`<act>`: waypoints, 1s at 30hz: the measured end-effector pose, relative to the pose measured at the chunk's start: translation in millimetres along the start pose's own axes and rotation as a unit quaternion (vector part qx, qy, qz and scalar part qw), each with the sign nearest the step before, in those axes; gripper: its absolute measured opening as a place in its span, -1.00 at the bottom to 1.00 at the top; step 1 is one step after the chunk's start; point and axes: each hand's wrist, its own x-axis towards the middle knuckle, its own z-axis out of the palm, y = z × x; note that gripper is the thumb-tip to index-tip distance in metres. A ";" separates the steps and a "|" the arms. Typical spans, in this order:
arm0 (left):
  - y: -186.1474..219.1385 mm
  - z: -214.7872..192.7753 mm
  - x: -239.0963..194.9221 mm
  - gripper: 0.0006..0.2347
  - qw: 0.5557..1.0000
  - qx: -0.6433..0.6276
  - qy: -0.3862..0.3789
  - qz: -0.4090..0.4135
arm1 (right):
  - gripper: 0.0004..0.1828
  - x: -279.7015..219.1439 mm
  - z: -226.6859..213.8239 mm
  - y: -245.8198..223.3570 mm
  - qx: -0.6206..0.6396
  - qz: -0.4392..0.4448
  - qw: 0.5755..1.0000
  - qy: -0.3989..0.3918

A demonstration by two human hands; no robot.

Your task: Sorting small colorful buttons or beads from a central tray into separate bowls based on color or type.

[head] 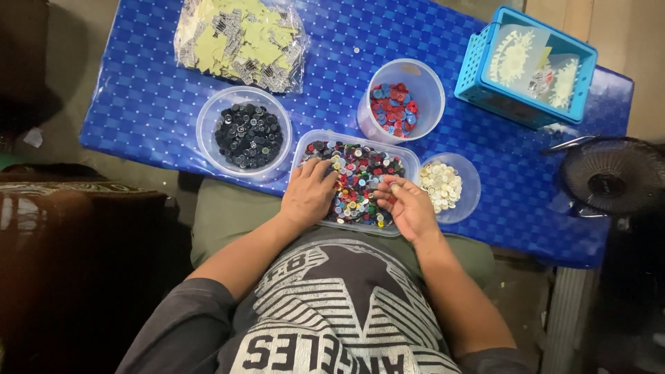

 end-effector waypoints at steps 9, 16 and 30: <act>-1.3 7.7 -1.5 -0.85 1.000 0.001 0.014 -0.003 | -0.80 -5.7 32.0 -40.6 -0.162 -0.091 0.977 0.101; -3.8 11.1 -3.1 -0.83 1.000 -0.007 0.022 0.005 | -0.79 48.5 49.7 -114.7 -0.221 -0.202 0.946 0.121; -1.5 2.5 -2.2 -0.82 1.000 -0.016 -0.005 -0.005 | -0.84 92.8 34.5 -132.0 -0.296 -0.175 0.926 0.153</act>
